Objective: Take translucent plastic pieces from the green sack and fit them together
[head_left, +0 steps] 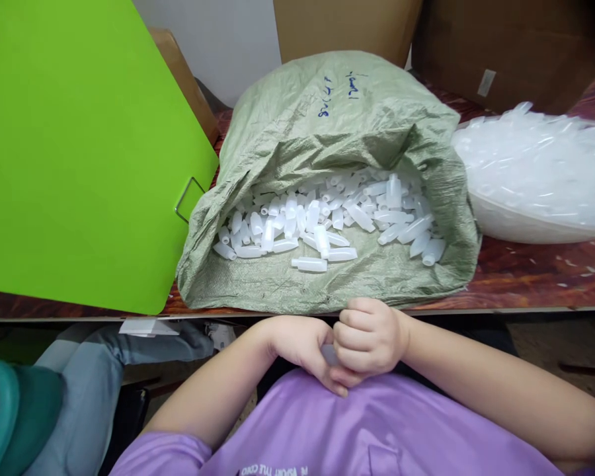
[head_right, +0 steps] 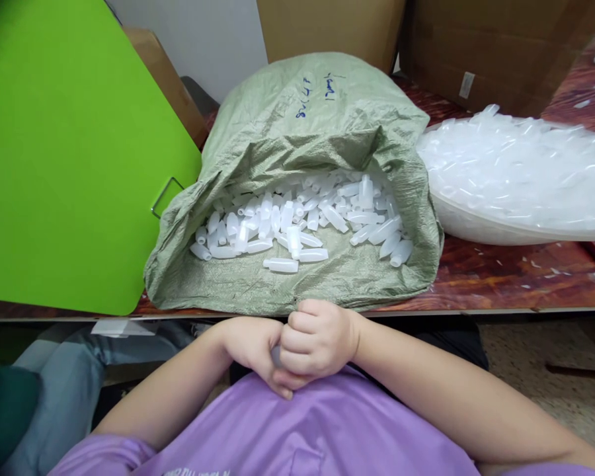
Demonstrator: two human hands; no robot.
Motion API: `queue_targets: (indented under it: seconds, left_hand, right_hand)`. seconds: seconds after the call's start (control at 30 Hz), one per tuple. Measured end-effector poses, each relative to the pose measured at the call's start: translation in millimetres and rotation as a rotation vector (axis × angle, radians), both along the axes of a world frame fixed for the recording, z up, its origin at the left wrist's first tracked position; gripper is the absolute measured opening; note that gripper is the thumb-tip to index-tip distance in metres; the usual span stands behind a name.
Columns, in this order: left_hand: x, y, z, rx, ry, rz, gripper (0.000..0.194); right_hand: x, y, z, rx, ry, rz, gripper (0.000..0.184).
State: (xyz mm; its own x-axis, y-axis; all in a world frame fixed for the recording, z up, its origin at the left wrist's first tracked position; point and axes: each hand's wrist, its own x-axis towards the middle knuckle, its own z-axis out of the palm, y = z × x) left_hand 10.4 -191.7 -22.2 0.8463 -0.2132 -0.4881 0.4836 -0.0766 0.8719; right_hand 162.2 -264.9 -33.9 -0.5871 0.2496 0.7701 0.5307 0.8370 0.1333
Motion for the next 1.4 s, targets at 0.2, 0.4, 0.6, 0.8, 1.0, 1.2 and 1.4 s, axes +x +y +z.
queue_targets:
  seconds: [0.2, 0.4, 0.6, 0.8, 1.0, 1.2, 1.4]
  left_hand:
    - [-1, -13, 10.7, 0.133, -0.018, 0.206, 0.014]
    - [5, -25, 7.0, 0.312, -0.066, 0.257, 0.014]
    - [5, -23, -14.4, 0.39, 0.091, 0.255, 0.048]
    - [0, -28, -45.6, 0.394, 0.39, 0.301, 0.08]
    - [-11, -10, -9.4, 0.342, 0.032, 0.2, 0.039]
    - [13, 35, 3.4, 1.39, -0.099, 0.414, 0.031]
    - [29, 43, -9.6, 1.387, -0.033, 0.373, 0.049]
  right_hand:
    - [-11, -7, -1.9, -0.37, 0.172, -0.196, 0.031]
    - [-8, -14, -19.4, -0.566, 0.123, -0.279, 0.035]
    - [35, 0, -17.7, -0.46, -0.146, -0.282, 0.045]
    - [81, 69, -6.7, -0.559, -0.229, -1.016, 0.026]
    - [86, 112, -16.8, -0.64, -0.468, -0.945, 0.025]
    - [82, 111, -10.4, -0.653, -0.41, -0.996, 0.024]
    - [67, 54, 1.7, -0.744, 0.094, -0.771, 0.022]
